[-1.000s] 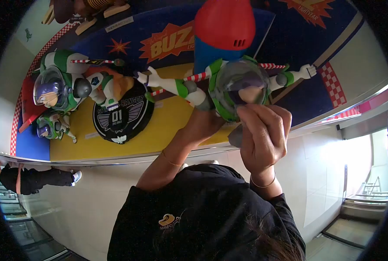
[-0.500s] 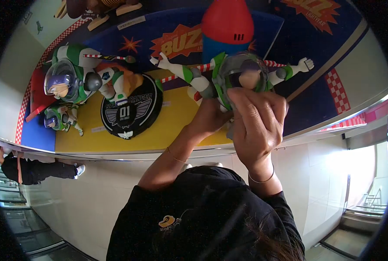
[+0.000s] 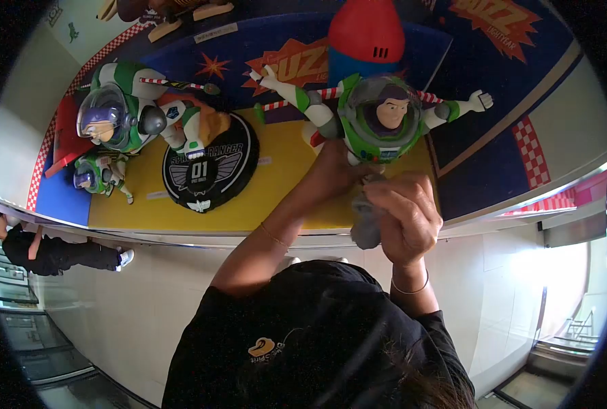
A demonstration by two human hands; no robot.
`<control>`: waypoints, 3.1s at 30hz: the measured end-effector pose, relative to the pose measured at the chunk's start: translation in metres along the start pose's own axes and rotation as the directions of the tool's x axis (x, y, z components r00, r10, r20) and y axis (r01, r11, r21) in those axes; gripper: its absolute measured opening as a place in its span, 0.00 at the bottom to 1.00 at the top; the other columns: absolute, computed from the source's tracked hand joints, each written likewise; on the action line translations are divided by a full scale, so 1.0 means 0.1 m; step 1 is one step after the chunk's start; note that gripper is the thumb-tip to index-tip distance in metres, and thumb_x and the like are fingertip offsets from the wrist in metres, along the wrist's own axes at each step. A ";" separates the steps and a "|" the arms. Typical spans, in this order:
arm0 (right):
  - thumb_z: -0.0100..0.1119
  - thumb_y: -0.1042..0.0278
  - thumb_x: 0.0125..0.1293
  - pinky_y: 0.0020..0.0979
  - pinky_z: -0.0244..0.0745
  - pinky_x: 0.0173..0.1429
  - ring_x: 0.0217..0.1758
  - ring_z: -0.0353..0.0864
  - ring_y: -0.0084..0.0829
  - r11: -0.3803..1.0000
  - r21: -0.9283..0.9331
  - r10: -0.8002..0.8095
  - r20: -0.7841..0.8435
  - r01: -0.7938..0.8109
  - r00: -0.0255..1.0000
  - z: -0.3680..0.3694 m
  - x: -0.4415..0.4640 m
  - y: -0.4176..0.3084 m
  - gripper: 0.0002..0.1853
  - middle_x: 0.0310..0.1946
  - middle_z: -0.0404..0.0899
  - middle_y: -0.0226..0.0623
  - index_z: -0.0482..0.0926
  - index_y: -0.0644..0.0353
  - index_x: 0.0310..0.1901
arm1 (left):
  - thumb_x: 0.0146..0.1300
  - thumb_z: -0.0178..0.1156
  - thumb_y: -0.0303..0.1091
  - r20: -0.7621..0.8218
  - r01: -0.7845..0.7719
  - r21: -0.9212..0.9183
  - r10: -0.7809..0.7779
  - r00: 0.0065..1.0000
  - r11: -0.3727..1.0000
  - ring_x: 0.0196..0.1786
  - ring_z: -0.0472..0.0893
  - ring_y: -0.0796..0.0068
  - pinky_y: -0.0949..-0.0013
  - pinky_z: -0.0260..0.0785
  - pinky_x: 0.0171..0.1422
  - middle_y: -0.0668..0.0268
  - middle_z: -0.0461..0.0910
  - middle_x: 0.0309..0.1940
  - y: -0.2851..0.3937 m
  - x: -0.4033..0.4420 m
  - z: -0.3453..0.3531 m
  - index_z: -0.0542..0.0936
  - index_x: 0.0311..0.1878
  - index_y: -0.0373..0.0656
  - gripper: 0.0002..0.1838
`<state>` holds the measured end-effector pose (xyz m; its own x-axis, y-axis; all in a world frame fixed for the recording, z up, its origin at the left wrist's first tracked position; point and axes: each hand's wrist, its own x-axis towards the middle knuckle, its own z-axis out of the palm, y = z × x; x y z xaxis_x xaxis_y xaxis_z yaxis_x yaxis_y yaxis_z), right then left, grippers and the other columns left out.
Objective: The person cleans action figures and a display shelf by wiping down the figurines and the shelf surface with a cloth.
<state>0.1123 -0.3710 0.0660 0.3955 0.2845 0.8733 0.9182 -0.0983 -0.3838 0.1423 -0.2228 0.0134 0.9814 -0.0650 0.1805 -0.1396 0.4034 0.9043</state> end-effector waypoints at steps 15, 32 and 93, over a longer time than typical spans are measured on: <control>0.47 0.82 0.54 0.31 0.69 0.44 0.37 0.71 0.34 0.988 0.049 0.154 -0.395 -0.147 0.906 0.14 -0.48 0.53 0.13 0.37 0.78 0.42 0.76 0.64 0.41 | 0.52 0.71 0.33 -0.094 -0.094 0.813 0.288 0.953 0.575 0.29 0.78 0.61 0.64 0.71 0.36 0.57 0.82 0.32 0.01 -0.14 0.04 0.78 0.43 0.34 0.18; 0.55 0.79 0.54 0.36 0.73 0.40 0.33 0.74 0.36 0.990 -0.065 0.103 -0.274 -0.125 0.956 0.13 -0.61 0.38 0.11 0.35 0.79 0.42 0.80 0.62 0.40 | 0.54 0.65 0.34 0.300 -0.571 0.807 0.727 0.618 0.153 0.31 0.77 0.62 0.64 0.71 0.36 0.59 0.79 0.40 -0.01 -0.51 0.10 0.77 0.44 0.41 0.15; 0.53 0.80 0.57 0.29 0.71 0.31 0.26 0.73 0.32 0.967 0.140 0.214 0.008 -0.213 0.977 0.13 -0.53 0.45 0.10 0.28 0.78 0.38 0.78 0.63 0.40 | 0.53 0.57 0.27 0.431 -0.414 0.876 0.786 0.443 -0.247 0.44 0.75 0.62 0.53 0.62 0.57 0.60 0.76 0.45 0.48 -0.42 -0.06 0.78 0.43 0.40 0.12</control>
<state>0.1322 -0.3783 -0.0012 0.5828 0.2640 0.7685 0.8002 -0.0220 -0.5993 0.0956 -0.1959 0.0468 0.2682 -0.1050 0.9576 -0.4872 -0.8723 0.0408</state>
